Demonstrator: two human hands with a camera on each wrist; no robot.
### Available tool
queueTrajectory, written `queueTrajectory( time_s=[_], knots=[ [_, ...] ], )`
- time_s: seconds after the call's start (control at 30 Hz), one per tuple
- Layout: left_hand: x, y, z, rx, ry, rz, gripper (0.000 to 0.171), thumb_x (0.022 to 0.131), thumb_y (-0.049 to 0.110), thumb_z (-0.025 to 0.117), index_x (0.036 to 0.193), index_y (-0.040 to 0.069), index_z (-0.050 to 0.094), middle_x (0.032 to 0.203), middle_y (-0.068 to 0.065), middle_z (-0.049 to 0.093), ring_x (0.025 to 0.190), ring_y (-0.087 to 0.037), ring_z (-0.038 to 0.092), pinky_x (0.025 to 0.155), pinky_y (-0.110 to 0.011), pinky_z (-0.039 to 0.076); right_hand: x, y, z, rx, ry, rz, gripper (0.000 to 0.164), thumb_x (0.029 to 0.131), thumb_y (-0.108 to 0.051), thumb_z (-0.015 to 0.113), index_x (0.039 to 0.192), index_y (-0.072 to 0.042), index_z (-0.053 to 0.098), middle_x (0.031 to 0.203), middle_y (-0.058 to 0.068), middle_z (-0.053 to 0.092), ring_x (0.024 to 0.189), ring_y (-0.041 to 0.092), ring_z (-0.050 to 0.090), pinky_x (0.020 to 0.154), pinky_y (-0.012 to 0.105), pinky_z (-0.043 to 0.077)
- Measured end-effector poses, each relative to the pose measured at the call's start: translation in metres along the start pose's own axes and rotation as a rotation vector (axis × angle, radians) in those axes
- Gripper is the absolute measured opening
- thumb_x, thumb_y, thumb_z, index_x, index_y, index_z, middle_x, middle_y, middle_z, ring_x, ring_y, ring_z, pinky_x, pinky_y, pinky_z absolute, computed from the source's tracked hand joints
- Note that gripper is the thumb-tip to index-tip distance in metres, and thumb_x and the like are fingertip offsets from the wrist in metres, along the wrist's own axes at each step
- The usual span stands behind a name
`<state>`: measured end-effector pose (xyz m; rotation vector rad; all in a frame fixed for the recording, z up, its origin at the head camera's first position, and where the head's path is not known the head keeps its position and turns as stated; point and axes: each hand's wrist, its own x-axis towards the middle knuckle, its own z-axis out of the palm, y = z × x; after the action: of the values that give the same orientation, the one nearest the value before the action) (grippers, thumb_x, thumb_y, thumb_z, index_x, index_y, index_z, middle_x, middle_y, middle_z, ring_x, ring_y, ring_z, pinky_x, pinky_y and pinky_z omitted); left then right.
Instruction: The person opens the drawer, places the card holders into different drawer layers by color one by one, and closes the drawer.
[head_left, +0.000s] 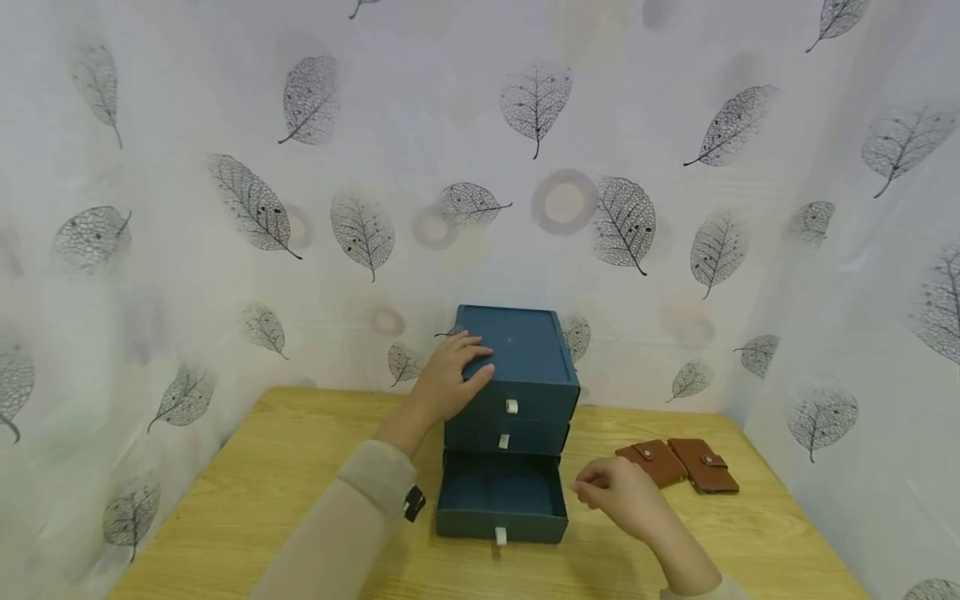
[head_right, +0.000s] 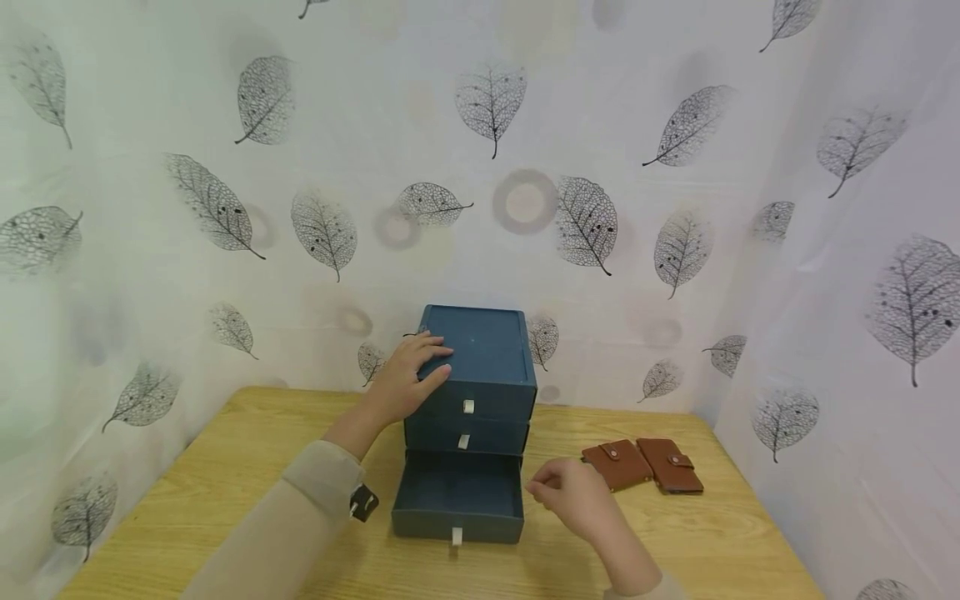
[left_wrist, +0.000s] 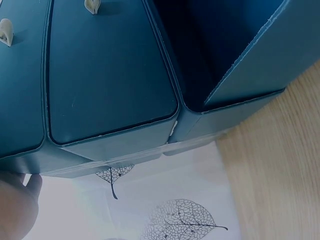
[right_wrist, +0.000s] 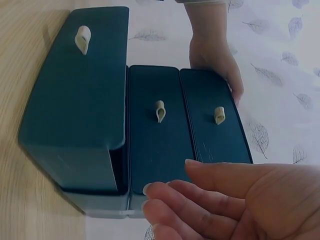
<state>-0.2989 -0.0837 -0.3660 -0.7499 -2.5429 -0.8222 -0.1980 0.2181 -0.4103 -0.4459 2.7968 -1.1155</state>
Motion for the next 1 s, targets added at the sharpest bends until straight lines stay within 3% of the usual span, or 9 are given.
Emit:
queueTrajectory(
  time_s=[0.33, 0.83, 1.0],
  knots=[
    [-0.001, -0.001, 0.001, -0.012, 0.006, 0.000, 0.045, 0.102, 0.038, 0.053, 0.137, 0.011, 0.061, 0.151, -0.011, 0.046, 0.149, -0.030, 0.026, 0.120, -0.054, 0.021, -0.004, 0.011, -0.014, -0.035, 0.041, 0.040, 0.020, 0.091, -0.027, 0.074, 0.097, -0.008, 0.075, 0.087, -0.003, 0.070, 0.077, 0.013, 0.065, 0.065, 0.035, 0.056],
    [0.000, -0.002, 0.003, -0.021, 0.021, 0.002, 0.044, 0.103, 0.038, 0.054, 0.137, 0.011, 0.061, 0.151, -0.011, 0.046, 0.149, -0.030, 0.026, 0.120, -0.054, 0.020, -0.002, 0.032, -0.029, -0.050, 0.032, 0.051, 0.027, 0.089, -0.031, 0.076, 0.104, -0.008, 0.073, 0.100, 0.000, 0.069, 0.088, 0.018, 0.066, 0.072, 0.038, 0.057],
    [0.000, -0.002, 0.003, -0.023, 0.019, -0.001, 0.044, 0.103, 0.038, 0.054, 0.136, 0.011, 0.061, 0.151, -0.010, 0.047, 0.149, -0.029, 0.026, 0.121, -0.053, 0.020, 0.001, 0.044, -0.034, -0.088, 0.074, 0.073, 0.030, 0.089, -0.033, 0.076, 0.106, -0.009, 0.073, 0.103, 0.000, 0.070, 0.091, 0.020, 0.068, 0.076, 0.040, 0.058]
  ],
)
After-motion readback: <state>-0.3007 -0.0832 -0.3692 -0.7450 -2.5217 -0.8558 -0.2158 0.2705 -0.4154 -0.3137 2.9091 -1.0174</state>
